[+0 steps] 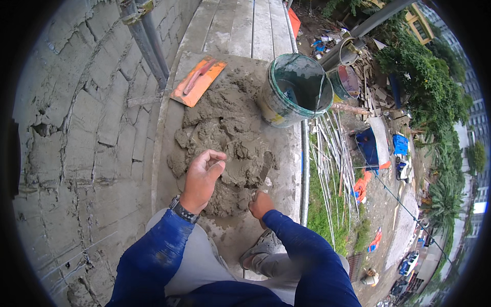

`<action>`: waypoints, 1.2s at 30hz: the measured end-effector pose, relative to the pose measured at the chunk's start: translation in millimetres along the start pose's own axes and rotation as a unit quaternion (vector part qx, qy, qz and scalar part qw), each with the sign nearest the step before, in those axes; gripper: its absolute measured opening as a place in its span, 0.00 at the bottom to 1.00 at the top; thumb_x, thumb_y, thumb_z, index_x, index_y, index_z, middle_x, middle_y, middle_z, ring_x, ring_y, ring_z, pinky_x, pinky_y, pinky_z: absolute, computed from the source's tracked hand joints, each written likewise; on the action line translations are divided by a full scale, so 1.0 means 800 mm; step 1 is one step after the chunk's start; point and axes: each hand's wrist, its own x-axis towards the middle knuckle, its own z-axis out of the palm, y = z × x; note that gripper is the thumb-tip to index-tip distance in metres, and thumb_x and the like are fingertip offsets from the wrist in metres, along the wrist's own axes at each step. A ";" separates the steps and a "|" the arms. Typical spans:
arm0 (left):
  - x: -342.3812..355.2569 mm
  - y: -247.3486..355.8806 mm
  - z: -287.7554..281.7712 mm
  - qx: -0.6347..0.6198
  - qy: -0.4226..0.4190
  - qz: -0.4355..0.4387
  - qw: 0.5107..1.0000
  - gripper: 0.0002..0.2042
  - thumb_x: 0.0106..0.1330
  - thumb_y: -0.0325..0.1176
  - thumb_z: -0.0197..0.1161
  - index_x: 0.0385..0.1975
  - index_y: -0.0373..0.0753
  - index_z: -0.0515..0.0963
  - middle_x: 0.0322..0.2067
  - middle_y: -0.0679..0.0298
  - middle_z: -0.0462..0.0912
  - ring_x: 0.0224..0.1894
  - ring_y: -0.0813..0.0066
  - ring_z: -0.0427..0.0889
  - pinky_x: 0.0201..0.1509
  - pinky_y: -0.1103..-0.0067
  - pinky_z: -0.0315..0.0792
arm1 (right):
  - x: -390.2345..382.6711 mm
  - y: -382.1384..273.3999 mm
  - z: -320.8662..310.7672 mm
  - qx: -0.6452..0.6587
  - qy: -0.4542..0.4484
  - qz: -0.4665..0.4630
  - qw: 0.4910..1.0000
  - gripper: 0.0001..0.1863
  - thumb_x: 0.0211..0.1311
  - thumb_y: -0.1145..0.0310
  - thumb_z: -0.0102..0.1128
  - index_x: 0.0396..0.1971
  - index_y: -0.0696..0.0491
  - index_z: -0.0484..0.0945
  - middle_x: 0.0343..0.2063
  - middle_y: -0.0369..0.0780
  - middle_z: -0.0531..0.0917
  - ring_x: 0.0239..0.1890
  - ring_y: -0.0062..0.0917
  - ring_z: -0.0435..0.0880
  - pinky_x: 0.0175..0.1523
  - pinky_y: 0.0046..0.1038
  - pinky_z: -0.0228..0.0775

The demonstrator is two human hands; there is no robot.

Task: The person scoops wet cement from a bucket onto a wooden plank, mixes it with a trowel, and applies it to a stone wall using a trowel and a float. The person repeatedly smooths the applied cement on the wall surface.

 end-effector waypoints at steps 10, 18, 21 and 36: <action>0.002 0.002 0.008 -0.008 -0.005 -0.012 1.000 0.08 0.67 0.26 0.59 0.44 0.34 0.76 0.36 0.72 0.74 0.37 0.89 0.70 0.42 0.86 0.66 | 0.012 -0.045 -0.137 -0.185 -0.091 -0.041 0.978 0.15 0.55 0.66 0.57 0.38 0.61 0.75 0.31 0.58 0.83 0.38 0.55 0.84 0.45 0.49 0.77; 0.001 0.003 -0.002 0.009 0.011 -0.006 1.000 0.09 0.67 0.27 0.59 0.45 0.34 0.75 0.35 0.73 0.74 0.35 0.88 0.70 0.40 0.86 0.66 | -0.061 -0.024 0.047 -0.116 -0.200 0.005 0.973 0.17 0.55 0.69 0.57 0.44 0.61 0.74 0.39 0.59 0.83 0.46 0.52 0.84 0.51 0.46 0.77; 0.000 0.002 -0.010 0.001 0.021 -0.008 1.000 0.09 0.66 0.27 0.60 0.43 0.33 0.76 0.33 0.72 0.75 0.34 0.88 0.70 0.38 0.86 0.67 | -0.073 0.000 -0.079 -0.310 -0.239 -0.050 0.919 0.12 0.61 0.70 0.50 0.43 0.56 0.75 0.36 0.53 0.86 0.41 0.47 0.87 0.45 0.46 0.79; -0.010 0.009 -0.019 -0.004 0.015 -0.013 1.000 0.08 0.67 0.27 0.59 0.44 0.34 0.76 0.35 0.72 0.75 0.35 0.87 0.70 0.40 0.85 0.67 | -0.049 -0.029 0.110 0.040 -0.128 0.032 0.990 0.17 0.53 0.65 0.63 0.37 0.63 0.76 0.33 0.61 0.82 0.43 0.57 0.82 0.48 0.47 0.75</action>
